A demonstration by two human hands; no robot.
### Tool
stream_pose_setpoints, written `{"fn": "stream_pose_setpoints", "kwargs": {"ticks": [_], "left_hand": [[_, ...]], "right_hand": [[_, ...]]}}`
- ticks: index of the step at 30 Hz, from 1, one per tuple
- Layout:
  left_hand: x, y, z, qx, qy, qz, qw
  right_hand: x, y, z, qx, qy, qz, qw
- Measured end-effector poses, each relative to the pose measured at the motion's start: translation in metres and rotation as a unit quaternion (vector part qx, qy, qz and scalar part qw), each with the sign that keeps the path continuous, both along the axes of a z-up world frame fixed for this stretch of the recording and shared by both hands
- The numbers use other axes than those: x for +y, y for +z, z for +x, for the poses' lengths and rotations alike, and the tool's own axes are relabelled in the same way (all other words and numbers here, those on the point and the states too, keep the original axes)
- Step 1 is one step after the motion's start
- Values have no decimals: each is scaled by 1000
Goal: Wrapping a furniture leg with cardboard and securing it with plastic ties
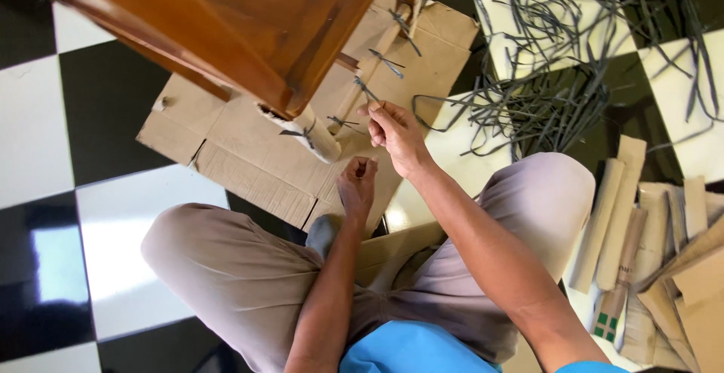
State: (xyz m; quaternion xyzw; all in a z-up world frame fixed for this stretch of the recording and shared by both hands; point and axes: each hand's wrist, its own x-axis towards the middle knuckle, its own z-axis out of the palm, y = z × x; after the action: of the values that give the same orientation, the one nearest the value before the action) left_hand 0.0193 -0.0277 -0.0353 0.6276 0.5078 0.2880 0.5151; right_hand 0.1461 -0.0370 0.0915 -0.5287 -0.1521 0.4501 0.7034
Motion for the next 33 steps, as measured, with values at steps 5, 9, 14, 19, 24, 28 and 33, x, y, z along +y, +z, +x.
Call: {"fn": "stream_pose_setpoints", "kwargs": {"ticks": [5,9,14,19,24,28,33], "left_hand": [[-19,-15,19,55,-69,-30,996],[-37,-38,29,87,-130,-67,985],[-55,-60,36,120,-211,-84,967],[-68,-68,43,174,-265,-94,944],[-74,-69,46,206,-327,-95,918],[-78,-86,43,227,-332,-103,910],[-80,-84,41,249,-346,-95,899]], "right_hand": [[-19,-40,22,-28,-26,-65,997],[-47,-72,43,-62,-41,-135,988],[-85,-114,68,-99,-76,-212,969],[-130,-156,90,-222,-17,-347,911],[-161,-187,102,-352,119,-482,793],[-171,-216,110,-322,119,-518,784],[-178,-225,121,-318,162,-559,748]]}}
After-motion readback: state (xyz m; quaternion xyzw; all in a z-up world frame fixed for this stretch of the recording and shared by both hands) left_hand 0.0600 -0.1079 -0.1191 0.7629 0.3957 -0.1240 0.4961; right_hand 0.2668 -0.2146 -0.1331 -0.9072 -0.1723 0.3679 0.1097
